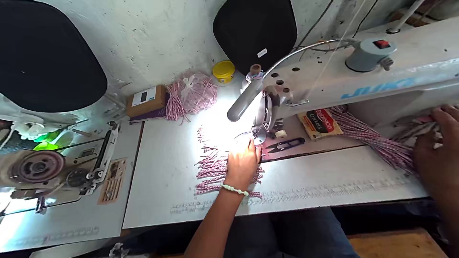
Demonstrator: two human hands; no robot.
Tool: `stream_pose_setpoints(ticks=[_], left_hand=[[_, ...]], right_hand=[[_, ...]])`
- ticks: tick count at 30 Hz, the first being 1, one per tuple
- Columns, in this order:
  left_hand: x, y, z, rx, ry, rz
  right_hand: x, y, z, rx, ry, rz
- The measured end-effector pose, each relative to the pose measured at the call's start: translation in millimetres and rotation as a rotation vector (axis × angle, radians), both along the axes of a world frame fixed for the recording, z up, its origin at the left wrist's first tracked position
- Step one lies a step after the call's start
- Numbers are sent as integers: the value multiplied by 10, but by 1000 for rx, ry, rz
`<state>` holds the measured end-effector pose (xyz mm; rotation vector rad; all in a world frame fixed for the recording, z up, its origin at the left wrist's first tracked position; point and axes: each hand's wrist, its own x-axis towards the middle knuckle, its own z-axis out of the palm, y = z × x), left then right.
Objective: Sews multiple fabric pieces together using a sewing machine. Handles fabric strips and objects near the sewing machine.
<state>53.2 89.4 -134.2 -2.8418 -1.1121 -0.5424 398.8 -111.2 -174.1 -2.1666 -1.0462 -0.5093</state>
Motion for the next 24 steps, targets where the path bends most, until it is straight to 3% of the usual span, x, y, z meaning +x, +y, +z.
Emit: stream_pose_setpoints(ticks=[7, 12, 19, 24], left_hand=[[43, -89, 46, 70, 112, 45], [91, -25, 109, -54, 147, 55], [91, 18, 69, -26, 96, 38], [66, -12, 26, -15, 56, 50]], right_hand=[[-104, 35, 138, 7, 11, 12], [-87, 42, 134, 18, 11, 15], [-183, 32, 212, -130, 106, -33], [-167, 13, 180, -84, 73, -43]])
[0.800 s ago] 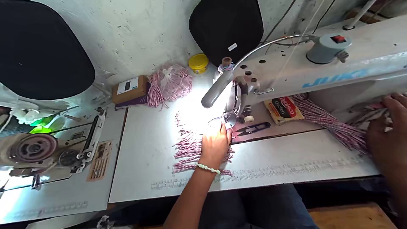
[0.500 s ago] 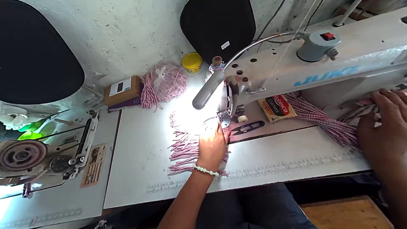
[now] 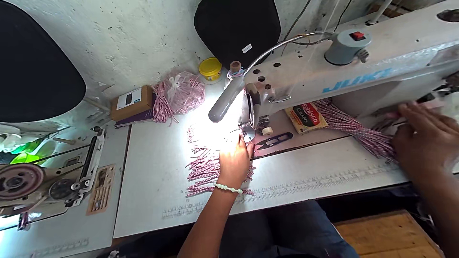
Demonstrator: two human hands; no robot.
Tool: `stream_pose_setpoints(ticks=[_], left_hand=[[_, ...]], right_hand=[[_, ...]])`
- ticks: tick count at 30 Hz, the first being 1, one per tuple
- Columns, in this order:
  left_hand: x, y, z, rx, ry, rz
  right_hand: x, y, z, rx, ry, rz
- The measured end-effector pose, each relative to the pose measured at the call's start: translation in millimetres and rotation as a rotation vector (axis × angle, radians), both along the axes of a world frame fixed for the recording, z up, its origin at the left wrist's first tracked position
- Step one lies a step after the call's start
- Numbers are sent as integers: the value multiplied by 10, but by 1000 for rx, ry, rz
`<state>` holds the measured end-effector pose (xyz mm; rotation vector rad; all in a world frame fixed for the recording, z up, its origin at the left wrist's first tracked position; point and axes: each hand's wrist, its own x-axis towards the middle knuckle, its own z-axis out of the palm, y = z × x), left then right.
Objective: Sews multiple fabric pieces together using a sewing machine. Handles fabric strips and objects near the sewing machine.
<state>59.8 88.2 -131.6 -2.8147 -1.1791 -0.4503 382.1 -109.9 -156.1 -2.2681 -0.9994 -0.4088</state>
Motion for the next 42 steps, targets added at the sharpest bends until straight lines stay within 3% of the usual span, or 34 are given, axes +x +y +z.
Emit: stream_pose_setpoints(ticks=[4, 7, 12, 17, 24, 33, 36, 42], left_hand=[[13, 81, 65, -117, 17, 18], [-51, 184, 211, -351, 57, 29], [-386, 201, 208, -310, -234, -19], [-436, 246, 141, -363, -193, -67], [-187, 271, 194, -408, -211, -138], [-259, 292, 294, -641, -117, -114], [-281, 266, 326, -739, -209, -151], [-451, 376, 281, -427, -151, -45]], right_hand=[[-24, 19, 48, 55, -27, 7], [-20, 34, 45, 74, -45, 13], [55, 28, -38, 94, -60, 27], [192, -14, -187, 92, -94, 51], [35, 34, -8, 120, -76, 54], [21, 51, 30, 119, -102, 56], [18, 55, 42, 126, -102, 57], [1, 57, 56, 114, -74, 57]])
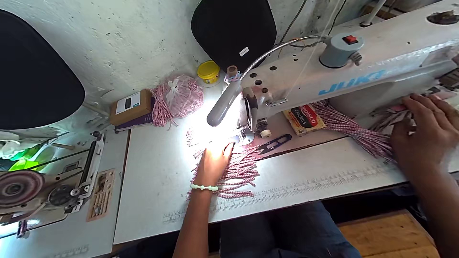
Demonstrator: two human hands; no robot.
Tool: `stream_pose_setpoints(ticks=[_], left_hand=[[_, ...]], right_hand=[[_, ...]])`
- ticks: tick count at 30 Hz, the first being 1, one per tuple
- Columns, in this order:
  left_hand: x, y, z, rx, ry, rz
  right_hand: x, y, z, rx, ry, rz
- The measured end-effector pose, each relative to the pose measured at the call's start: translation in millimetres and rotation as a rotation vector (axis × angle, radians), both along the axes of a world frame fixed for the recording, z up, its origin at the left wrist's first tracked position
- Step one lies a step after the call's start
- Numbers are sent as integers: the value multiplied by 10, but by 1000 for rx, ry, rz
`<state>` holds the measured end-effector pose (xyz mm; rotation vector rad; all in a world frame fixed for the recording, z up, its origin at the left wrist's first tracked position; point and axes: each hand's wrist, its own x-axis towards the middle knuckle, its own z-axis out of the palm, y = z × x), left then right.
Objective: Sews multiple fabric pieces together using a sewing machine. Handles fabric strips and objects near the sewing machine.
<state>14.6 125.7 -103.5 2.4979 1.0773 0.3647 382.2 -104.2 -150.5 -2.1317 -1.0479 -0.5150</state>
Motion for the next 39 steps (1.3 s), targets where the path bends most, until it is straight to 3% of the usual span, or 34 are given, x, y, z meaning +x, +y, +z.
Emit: stream_pose_setpoints(ticks=[3, 9, 17, 21, 24, 28, 31, 39], left_hand=[[-105, 129, -44, 122, 96, 17], [-176, 20, -28, 97, 119, -23], [-339, -105, -97, 99, -133, 16], [-476, -47, -103, 99, -195, 45], [-519, 3, -57, 91, -142, 41], [-504, 57, -48, 78, -70, 30], [-564, 124, -56, 109, -49, 40], [-728, 355, -65, 219, 48, 169]], right_hand=[[28, -15, -15, -5, 5, 4], [4, 5, 9, 5, -8, 2], [-44, -42, 44, -15, -3, 13], [-670, 67, 288, 72, -91, 132], [-1478, 416, 280, 96, -7, 465], [-2343, 996, 123, -223, 82, 894], [-2586, 1250, 4, -303, 0, 954], [-2554, 1203, -134, -117, -118, 905]])
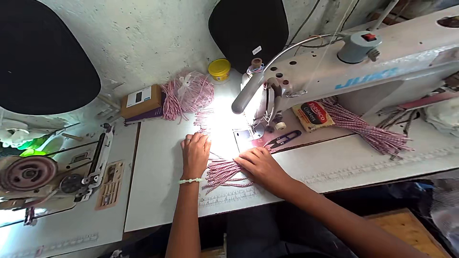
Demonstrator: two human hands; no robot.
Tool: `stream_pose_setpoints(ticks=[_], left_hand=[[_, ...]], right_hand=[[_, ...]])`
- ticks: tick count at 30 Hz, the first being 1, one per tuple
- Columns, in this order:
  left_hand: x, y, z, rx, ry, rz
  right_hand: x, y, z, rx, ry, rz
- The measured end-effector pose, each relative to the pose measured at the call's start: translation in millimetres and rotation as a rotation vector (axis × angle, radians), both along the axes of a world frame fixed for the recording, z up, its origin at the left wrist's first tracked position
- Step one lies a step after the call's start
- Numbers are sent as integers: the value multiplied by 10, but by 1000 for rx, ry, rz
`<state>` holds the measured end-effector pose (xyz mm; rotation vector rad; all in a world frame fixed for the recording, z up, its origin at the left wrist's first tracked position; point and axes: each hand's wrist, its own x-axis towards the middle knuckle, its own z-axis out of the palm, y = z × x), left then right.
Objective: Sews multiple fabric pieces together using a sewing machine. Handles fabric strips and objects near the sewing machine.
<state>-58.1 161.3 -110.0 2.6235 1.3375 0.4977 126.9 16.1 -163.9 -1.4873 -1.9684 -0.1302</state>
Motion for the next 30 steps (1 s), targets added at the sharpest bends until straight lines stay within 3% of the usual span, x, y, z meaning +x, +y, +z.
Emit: stream_pose_setpoints(ticks=[9, 14, 19, 23, 26, 30], left_hand=[[-354, -410, -117, -107, -211, -76], [-486, -417, -12, -128, -134, -17], [-305, -384, 56, -38, -162, -26], [-86, -386, 144, 139, -291, -35], [171, -456, 120, 82, -334, -144], [471, -620, -76, -120, -221, -347]], right_hand=[[8, -39, -18, 16, 32, -4], [7, -56, -30, 21, 55, 7], [178, -138, 74, -44, 109, -2], [636, -295, 171, -22, 133, -205], [911, -400, 151, -80, 51, -325], [972, -488, 75, -74, -43, -370]])
